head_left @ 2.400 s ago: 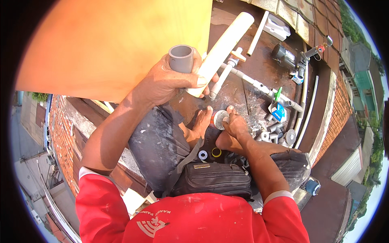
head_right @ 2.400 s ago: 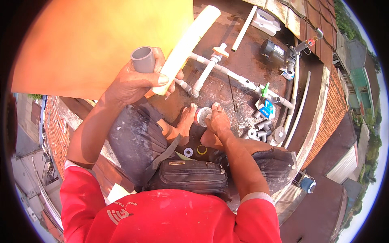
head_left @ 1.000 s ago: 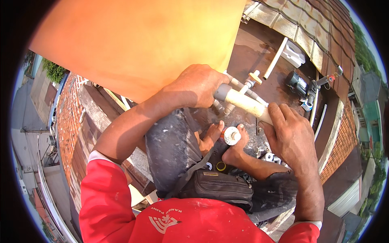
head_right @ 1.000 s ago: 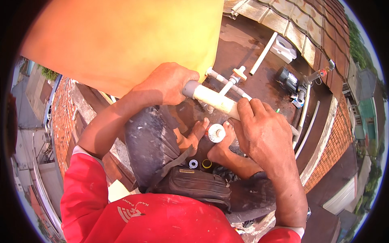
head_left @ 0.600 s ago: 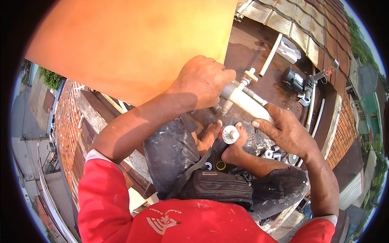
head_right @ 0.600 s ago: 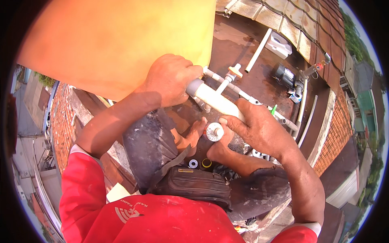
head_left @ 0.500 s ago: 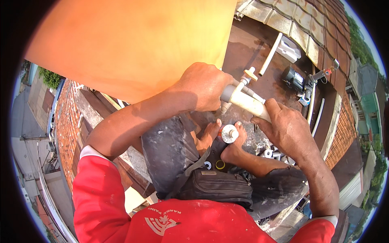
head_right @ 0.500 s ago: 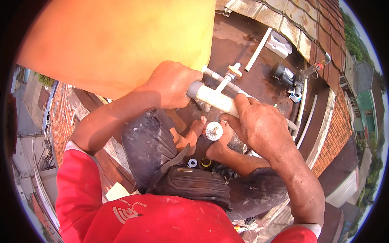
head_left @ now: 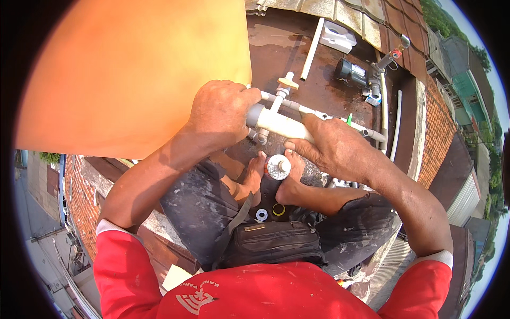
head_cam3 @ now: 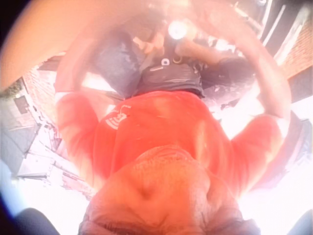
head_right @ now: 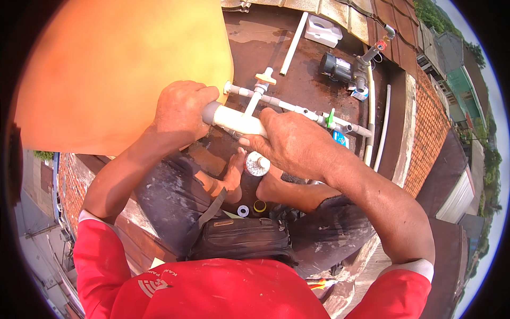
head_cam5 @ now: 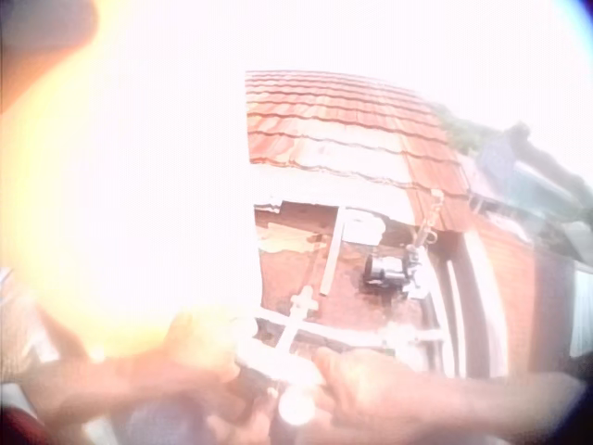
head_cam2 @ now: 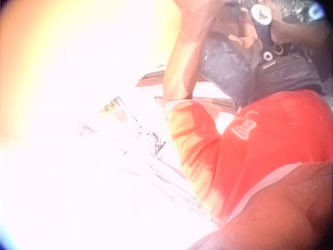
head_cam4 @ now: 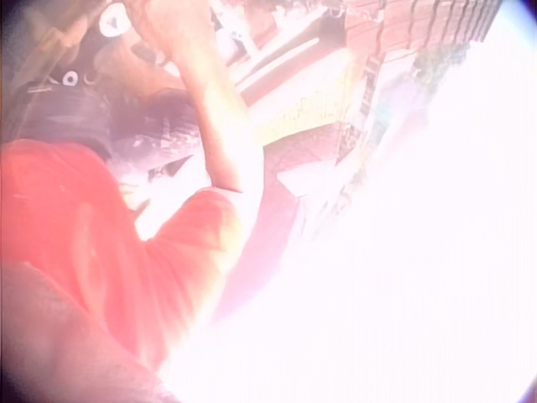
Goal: The person assembles a PVC plumbing system on a rooftop, connecting pipes, valves, and fittings to a water pump and large orange tank. They apply sealant to joints, tighten connections by hand, and arrange components around the pump.
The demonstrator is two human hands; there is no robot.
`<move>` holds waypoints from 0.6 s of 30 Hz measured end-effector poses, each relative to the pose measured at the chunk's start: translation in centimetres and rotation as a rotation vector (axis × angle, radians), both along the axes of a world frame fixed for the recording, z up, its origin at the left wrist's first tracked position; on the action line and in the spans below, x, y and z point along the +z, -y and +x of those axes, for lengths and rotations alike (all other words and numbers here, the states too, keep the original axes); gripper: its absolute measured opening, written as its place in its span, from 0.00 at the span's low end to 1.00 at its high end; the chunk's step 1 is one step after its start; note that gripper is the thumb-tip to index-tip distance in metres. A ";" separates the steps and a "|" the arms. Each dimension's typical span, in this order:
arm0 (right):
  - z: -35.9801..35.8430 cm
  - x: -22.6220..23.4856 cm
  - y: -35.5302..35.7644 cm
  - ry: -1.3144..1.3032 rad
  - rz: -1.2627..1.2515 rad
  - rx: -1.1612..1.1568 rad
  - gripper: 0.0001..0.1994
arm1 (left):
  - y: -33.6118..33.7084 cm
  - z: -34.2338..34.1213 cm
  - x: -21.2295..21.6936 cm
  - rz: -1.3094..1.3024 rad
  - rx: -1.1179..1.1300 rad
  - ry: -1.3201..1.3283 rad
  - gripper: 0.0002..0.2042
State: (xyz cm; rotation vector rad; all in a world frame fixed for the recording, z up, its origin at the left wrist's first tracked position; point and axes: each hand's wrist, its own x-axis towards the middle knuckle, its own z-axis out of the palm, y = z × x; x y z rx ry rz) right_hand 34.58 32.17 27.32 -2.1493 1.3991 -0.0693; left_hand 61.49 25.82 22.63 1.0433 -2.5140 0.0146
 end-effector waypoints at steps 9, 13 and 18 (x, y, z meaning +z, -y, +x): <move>0.3 -5.6 -0.5 0.150 0.045 -0.129 0.28 | 2.6 -0.3 -3.3 -0.012 -0.105 0.094 0.14; 0.4 -7.7 -0.9 0.228 -0.027 -0.146 0.22 | 3.9 -0.3 -3.3 -0.015 -0.127 0.171 0.13; -1.3 -9.5 -1.9 0.132 -0.188 -0.167 0.19 | 2.7 -1.5 -3.1 0.083 -0.081 0.211 0.11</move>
